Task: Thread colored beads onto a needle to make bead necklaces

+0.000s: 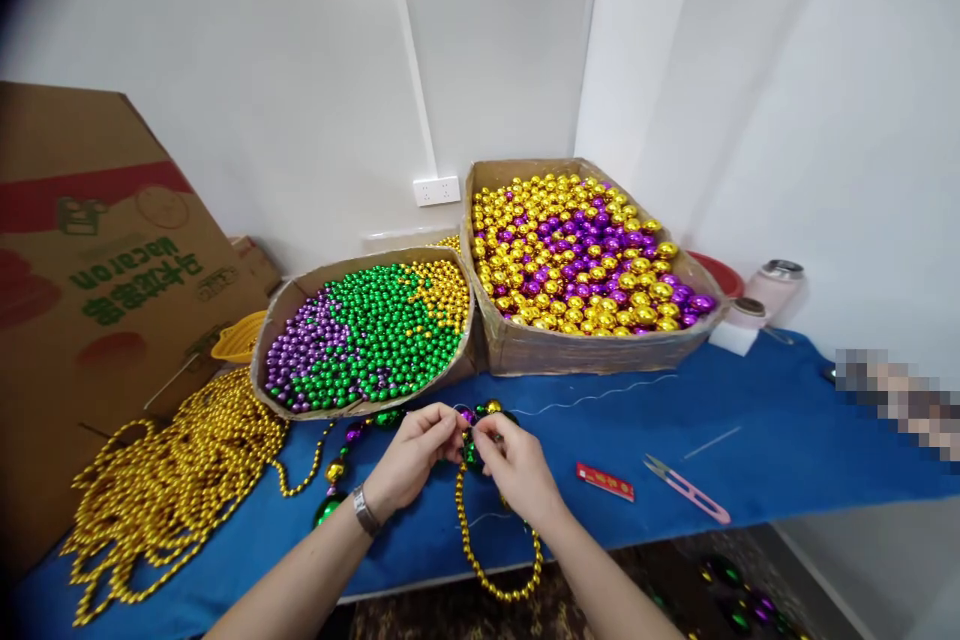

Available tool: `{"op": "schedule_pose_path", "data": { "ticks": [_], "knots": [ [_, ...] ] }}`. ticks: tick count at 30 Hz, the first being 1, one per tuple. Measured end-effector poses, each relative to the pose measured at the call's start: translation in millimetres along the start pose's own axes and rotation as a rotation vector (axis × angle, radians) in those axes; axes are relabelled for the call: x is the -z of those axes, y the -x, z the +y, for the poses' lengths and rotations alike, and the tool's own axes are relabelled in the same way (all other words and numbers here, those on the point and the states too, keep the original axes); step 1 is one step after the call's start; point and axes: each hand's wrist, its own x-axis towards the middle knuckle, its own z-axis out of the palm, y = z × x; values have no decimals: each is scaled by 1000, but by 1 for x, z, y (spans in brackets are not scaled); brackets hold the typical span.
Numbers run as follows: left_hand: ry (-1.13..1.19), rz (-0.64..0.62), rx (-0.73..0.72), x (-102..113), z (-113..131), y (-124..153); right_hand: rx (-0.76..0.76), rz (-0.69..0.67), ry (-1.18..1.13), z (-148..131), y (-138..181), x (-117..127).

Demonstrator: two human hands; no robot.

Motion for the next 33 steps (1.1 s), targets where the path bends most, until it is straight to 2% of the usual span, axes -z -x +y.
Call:
{"op": "schedule_pose_path", "data": {
  "ticks": [6, 13, 20, 23, 26, 27, 29, 31, 33],
  "knots": [
    [-34, 19, -36, -1, 0, -1, -42, -59, -77, 1, 9, -6],
    [-209, -39, -81, -7, 2, 5, 57, 5, 63, -6, -6, -16],
    [-160, 11, -79, 1, 2, 5, 72, 11, 26, -11, 3, 4],
    [-367, 38, -138, 7, 5, 5, 43, 15, -78, -12, 9, 16],
    [-641, 182, -291, 14, 3, 7, 7, 59, -238, -8, 11, 19],
    [-669, 215, -296, 16, 1, 7, -7, 81, -316, -5, 12, 18],
    [-536, 206, -190, 19, -6, 8, -84, 126, -637, 0, 12, 14],
    [-196, 127, -38, 18, -14, 7, -191, 155, -1011, 5, 13, 10],
    [192, 46, 59, 15, -21, 6, -259, 172, -1231, 8, 15, 8]
  ]
}}
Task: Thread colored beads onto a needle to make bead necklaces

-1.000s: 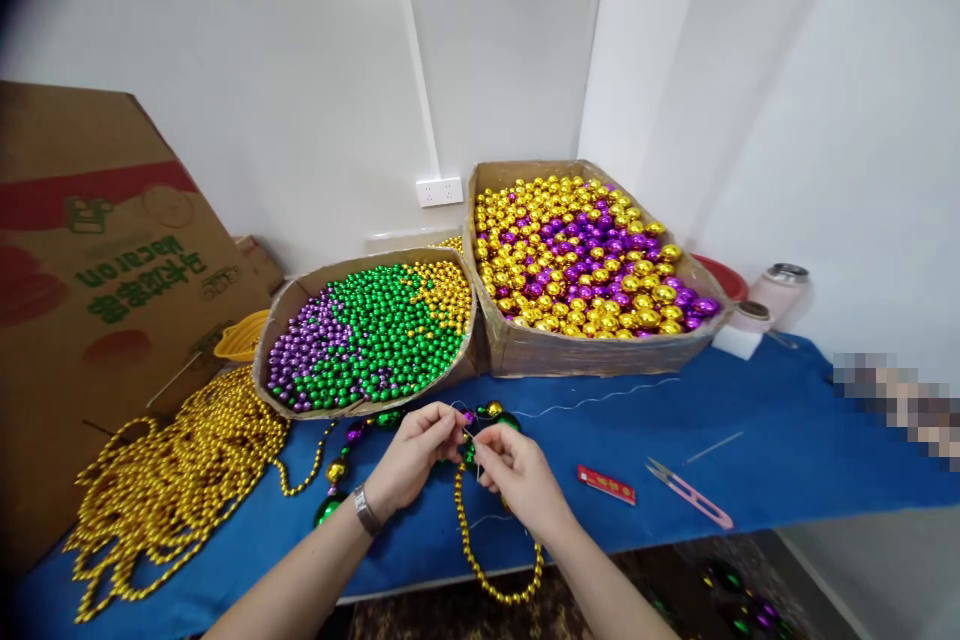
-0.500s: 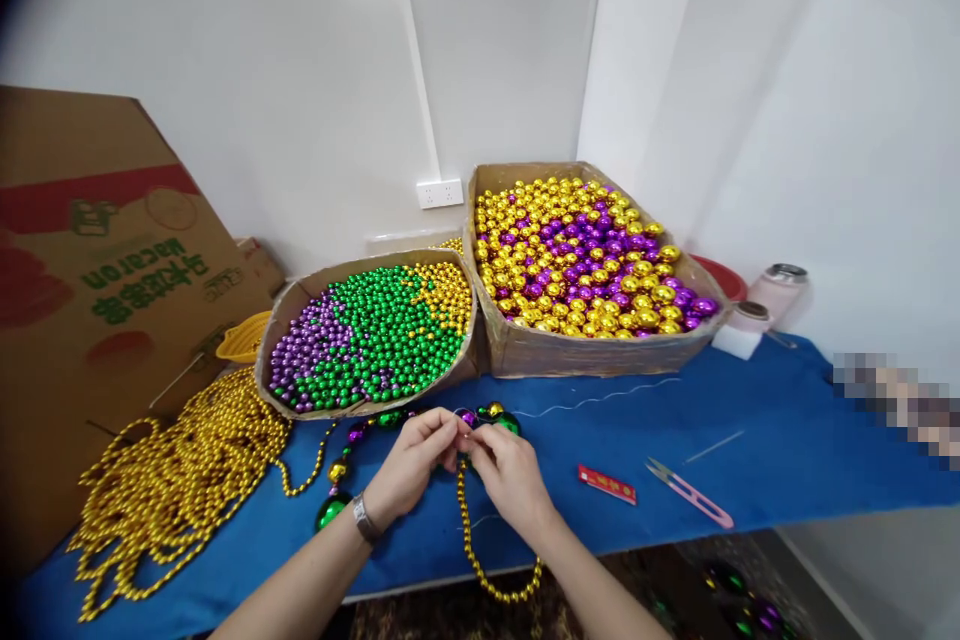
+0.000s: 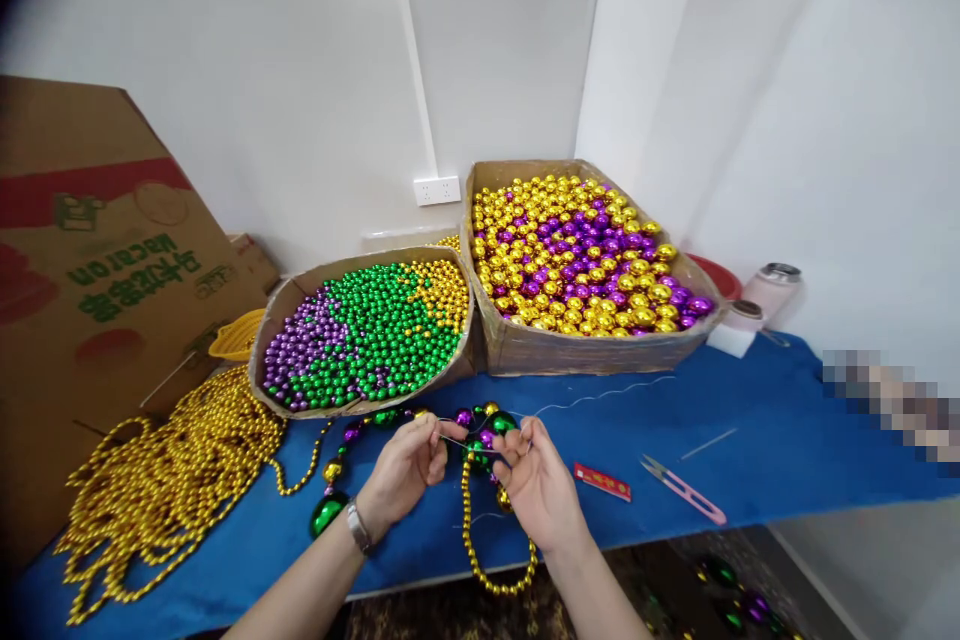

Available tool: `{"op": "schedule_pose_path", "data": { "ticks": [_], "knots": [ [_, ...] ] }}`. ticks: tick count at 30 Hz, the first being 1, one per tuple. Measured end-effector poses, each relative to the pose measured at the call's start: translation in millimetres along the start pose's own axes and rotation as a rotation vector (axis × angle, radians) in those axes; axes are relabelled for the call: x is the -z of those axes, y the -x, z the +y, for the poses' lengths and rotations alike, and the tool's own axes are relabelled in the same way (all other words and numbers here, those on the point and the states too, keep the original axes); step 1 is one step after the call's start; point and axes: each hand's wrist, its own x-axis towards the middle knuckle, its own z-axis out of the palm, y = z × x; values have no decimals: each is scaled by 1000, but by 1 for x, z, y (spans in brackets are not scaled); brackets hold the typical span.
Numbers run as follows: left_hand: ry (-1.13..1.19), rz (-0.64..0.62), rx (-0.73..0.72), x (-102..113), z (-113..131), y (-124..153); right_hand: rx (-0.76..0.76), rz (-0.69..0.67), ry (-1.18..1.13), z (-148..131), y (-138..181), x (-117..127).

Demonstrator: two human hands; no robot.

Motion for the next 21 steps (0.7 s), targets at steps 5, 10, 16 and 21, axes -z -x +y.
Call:
{"op": "schedule_pose_path", "data": {
  "ticks": [5, 10, 16, 21],
  "knots": [
    [432, -118, 87, -11, -5, -3, 31, 15, 22, -4, 3, -1],
    [313, -88, 97, -6, -14, 2, 35, 22, 182, -5, 7, 0],
    [193, 41, 148, 8, -35, 10, 19, 24, 443, 2, 15, 5],
    [-173, 23, -124, -7, -8, 11, 56, -46, 788, -14, 14, -3]
  ]
}}
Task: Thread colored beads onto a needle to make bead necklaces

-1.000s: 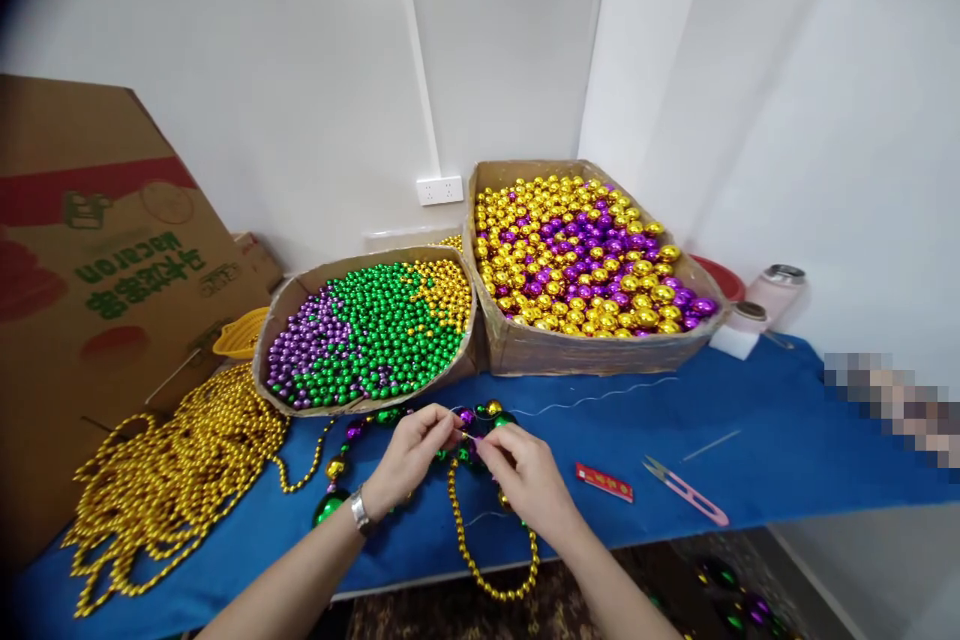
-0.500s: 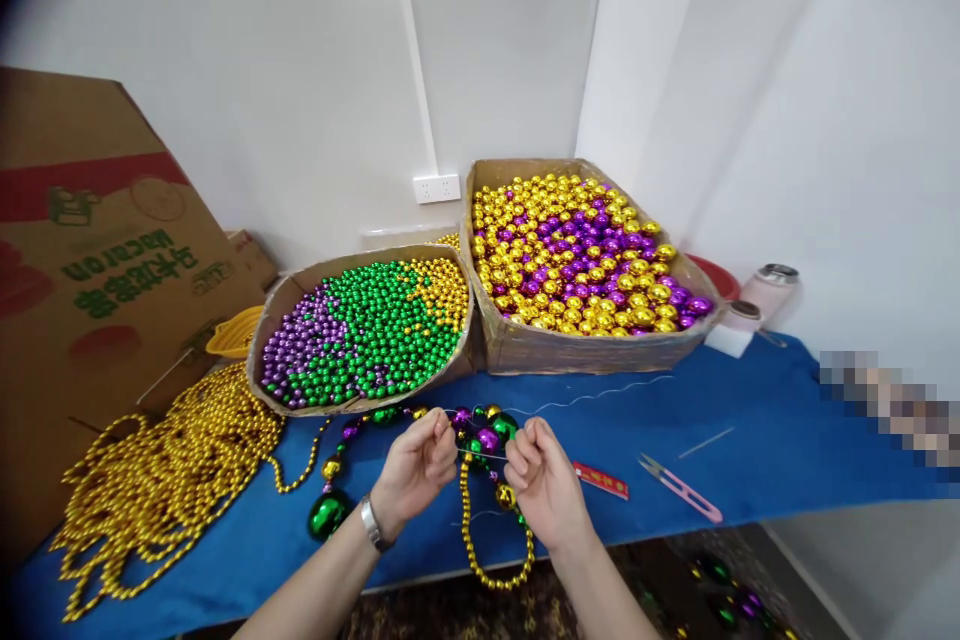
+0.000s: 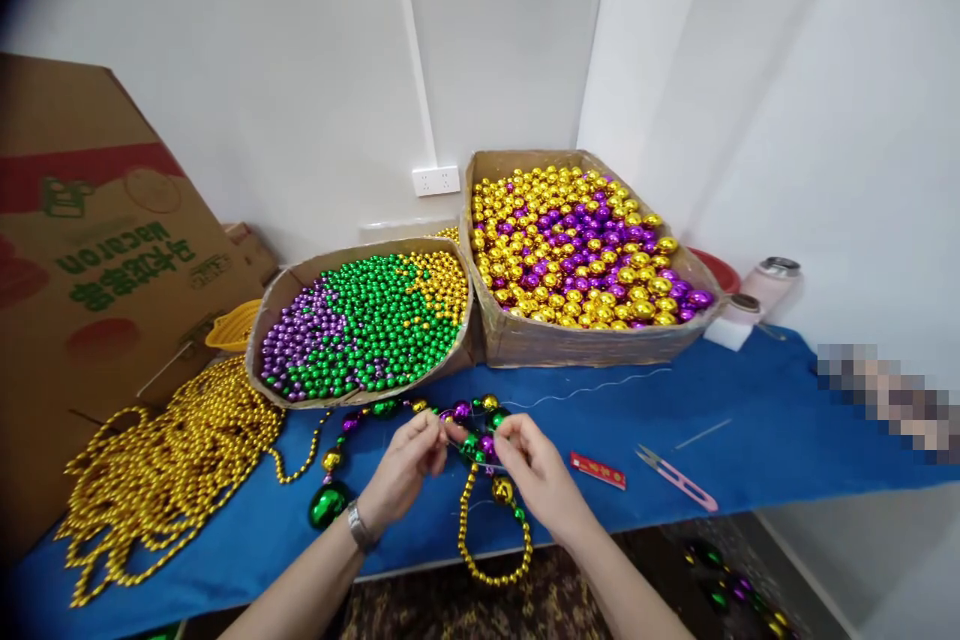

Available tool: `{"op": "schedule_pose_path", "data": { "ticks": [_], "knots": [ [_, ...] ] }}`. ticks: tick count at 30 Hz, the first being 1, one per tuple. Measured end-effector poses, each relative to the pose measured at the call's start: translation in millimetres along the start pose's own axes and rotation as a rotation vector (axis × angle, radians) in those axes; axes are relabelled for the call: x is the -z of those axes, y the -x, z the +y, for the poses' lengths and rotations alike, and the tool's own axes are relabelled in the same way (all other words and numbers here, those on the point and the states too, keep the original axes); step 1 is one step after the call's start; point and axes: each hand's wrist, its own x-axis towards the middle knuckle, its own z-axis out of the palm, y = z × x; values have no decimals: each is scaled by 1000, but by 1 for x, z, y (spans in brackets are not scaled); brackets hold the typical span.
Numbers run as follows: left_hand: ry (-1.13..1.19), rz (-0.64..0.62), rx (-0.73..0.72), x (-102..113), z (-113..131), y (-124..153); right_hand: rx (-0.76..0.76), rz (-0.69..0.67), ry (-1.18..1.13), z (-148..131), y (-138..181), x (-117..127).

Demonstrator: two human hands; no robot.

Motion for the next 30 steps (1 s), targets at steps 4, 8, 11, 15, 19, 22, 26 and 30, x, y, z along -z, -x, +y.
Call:
{"op": "schedule_pose_path", "data": {
  "ticks": [4, 8, 11, 15, 19, 22, 26, 30],
  "knots": [
    [-463, -45, -357, -18, 29, -6, 176, -129, 569, -17, -6, -4],
    [-418, -15, -408, -30, 23, -10, 255, -154, 651, -32, -11, -8],
    [-184, -62, -285, -34, 5, -10, 266, -121, 650, -45, -13, -6],
    [-123, -188, -241, -39, -11, -8, 283, -106, 609, -60, -19, -5],
    [-304, -154, -307, -42, -16, -12, 299, -88, 526, -63, -30, -6],
    [-418, -102, -359, -39, -21, -15, 294, -25, 469, -56, -40, -3],
    [-555, -217, -462, -29, -26, -21, 277, 92, 440, -38, -55, 5],
    [-638, -271, -483, -22, -29, -28, 254, 161, 549, -16, -51, 37]
  ]
}}
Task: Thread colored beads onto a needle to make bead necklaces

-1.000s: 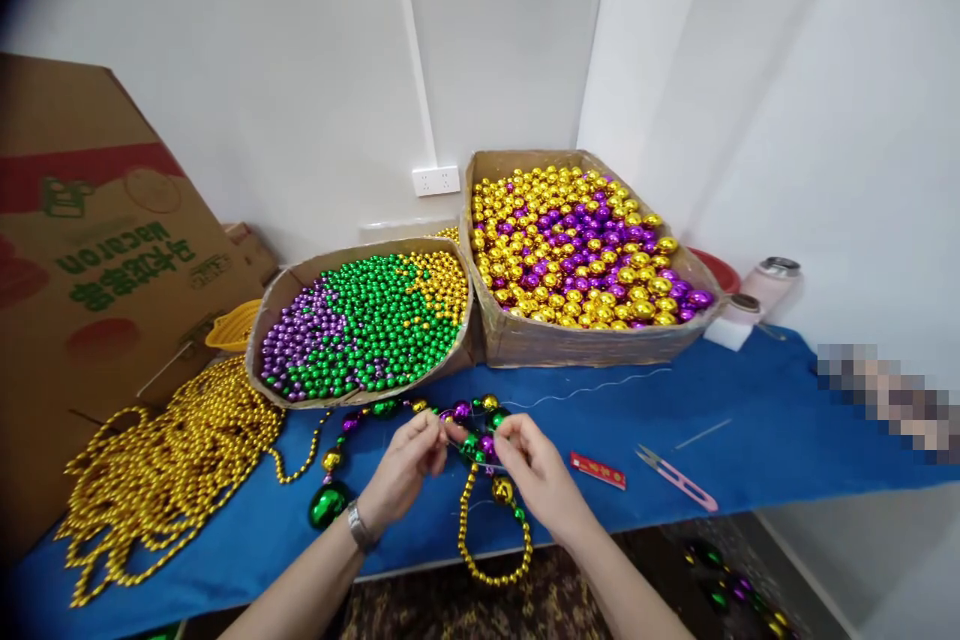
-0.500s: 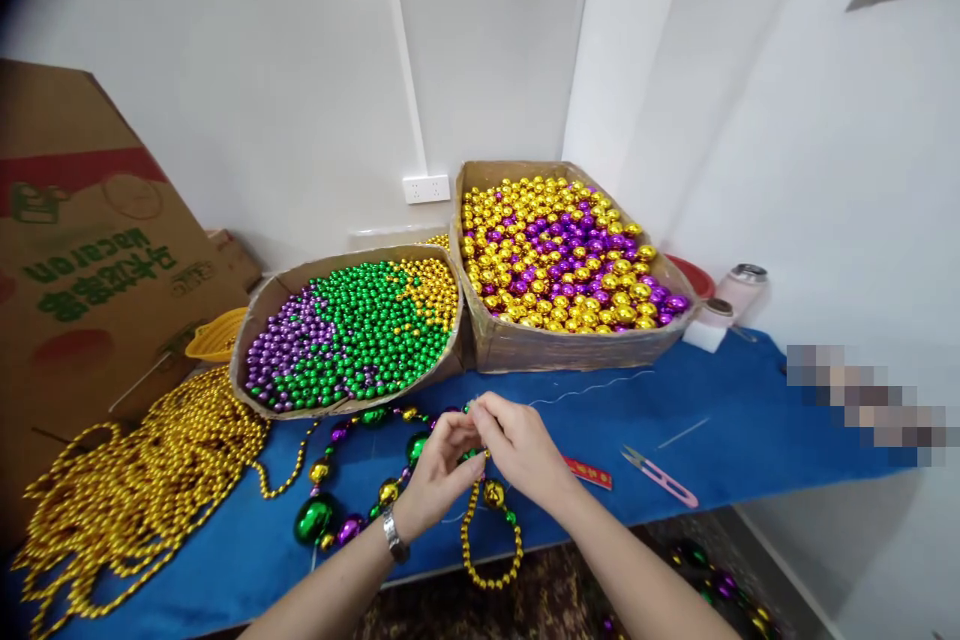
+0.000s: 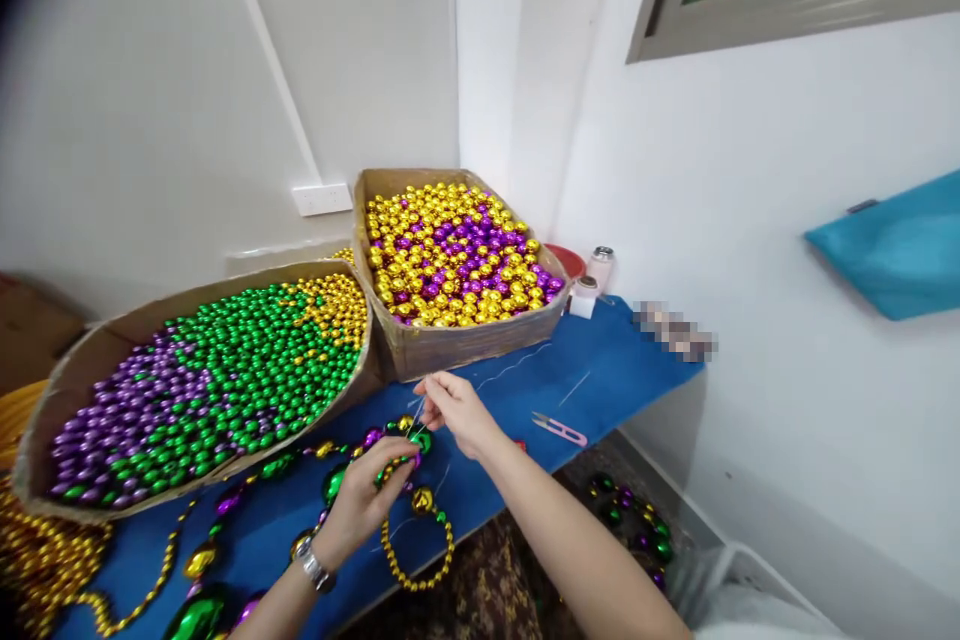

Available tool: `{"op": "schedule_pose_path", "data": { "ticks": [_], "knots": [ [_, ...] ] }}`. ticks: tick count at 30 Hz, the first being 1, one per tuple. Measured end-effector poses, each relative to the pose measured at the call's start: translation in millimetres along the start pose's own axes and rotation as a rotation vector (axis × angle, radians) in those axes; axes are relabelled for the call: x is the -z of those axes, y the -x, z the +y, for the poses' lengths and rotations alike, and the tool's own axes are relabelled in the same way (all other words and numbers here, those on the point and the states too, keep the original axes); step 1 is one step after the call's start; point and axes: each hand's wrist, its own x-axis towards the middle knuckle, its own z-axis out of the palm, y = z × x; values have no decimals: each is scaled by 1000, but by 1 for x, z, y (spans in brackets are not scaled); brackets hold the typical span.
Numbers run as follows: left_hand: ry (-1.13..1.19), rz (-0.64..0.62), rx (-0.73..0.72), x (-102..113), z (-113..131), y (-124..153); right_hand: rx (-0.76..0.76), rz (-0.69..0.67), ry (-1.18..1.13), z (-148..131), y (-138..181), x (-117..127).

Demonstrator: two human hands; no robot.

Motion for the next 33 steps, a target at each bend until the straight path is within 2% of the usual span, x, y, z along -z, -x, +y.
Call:
{"op": "schedule_pose_path", "data": {
  "ticks": [4, 7, 9, 11, 13, 15, 19, 22, 25, 29, 33],
  "knots": [
    [43, 144, 133, 6, -5, -2, -77, 93, 253, 49, 36, 58],
    [178, 188, 232, 11, -3, -6, -188, 158, 414, 85, 69, 104],
    [255, 198, 257, 13, 2, -8, -227, 155, 474, 103, 85, 122],
    [303, 190, 257, 14, 7, -11, -241, 143, 497, 113, 91, 128],
    [336, 164, 256, 14, 12, -12, -242, 124, 483, 113, 89, 122],
    [359, 132, 255, 14, 16, -12, -240, 73, 430, 103, 82, 105],
    [366, 86, 216, 13, 18, -9, -207, -94, 280, 53, 65, 56],
    [268, 68, 160, 12, 17, -8, -54, -280, 183, 6, 53, 27],
    [137, 52, 75, 14, 17, -9, 103, -305, 245, -23, 45, 12],
    [26, 33, -5, 17, 19, -10, 155, -301, 309, -30, 41, 5],
    [-14, 18, -26, 16, 18, -9, 179, -279, 369, -29, 43, 1]
  ]
}}
